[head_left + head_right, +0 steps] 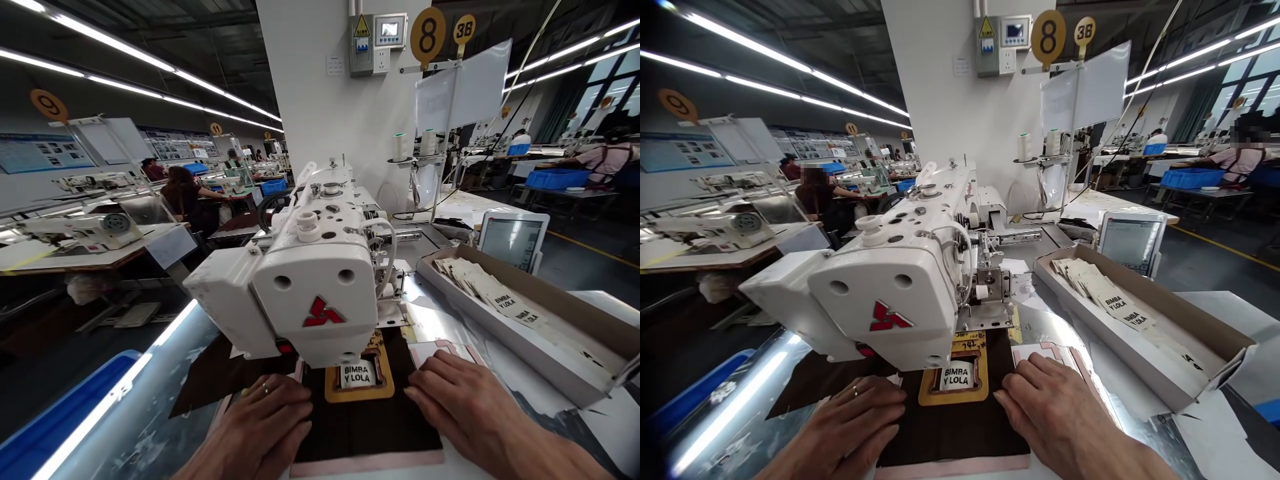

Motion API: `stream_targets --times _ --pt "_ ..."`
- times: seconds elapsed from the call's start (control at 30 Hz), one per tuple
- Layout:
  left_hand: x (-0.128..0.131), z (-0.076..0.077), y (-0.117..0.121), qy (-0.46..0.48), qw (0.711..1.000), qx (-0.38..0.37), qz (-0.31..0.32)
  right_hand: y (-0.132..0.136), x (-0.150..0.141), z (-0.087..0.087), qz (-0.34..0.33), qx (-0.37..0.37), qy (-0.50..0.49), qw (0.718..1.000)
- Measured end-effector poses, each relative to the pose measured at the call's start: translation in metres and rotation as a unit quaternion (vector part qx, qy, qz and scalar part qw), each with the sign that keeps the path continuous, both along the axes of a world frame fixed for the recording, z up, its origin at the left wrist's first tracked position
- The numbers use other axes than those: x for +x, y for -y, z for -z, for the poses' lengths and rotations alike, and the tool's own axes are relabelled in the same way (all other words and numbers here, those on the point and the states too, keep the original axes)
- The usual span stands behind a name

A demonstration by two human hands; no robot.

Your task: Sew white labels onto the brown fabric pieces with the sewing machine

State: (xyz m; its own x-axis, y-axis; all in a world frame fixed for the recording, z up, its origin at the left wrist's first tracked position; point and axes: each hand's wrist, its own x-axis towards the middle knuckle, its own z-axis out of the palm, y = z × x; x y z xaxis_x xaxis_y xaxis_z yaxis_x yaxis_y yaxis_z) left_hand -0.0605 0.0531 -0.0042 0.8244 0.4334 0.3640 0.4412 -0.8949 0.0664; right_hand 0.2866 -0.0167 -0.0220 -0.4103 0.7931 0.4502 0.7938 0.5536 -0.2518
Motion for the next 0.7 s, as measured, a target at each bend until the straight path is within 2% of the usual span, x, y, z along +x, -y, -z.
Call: stream_targets --times 0.17,0.27,0.33,0.43,0.53,0.7 --pt "0.009 -0.003 0.009 -0.051 0.998 0.035 -0.003 0.0 0.002 0.001 0.011 0.003 0.026 1.0" --pt "0.013 0.001 0.012 -0.08 0.995 0.052 -0.03 0.001 0.001 0.006 0.002 -0.021 0.038 0.999" --pt "0.017 0.007 0.012 -0.068 0.996 0.041 -0.05 0.001 -0.001 0.01 -0.01 -0.047 0.048 0.998" --pt "0.026 0.014 0.01 -0.014 0.999 -0.015 -0.05 0.0 -0.005 0.019 -0.01 -0.063 0.062 0.996" --pt "0.034 0.012 0.007 0.013 0.998 -0.062 -0.018 -0.001 -0.01 0.025 -0.012 -0.025 0.064 0.998" --pt "0.022 0.001 0.015 -0.026 0.997 -0.066 0.036 0.006 -0.034 0.031 -0.108 0.078 0.073 0.988"
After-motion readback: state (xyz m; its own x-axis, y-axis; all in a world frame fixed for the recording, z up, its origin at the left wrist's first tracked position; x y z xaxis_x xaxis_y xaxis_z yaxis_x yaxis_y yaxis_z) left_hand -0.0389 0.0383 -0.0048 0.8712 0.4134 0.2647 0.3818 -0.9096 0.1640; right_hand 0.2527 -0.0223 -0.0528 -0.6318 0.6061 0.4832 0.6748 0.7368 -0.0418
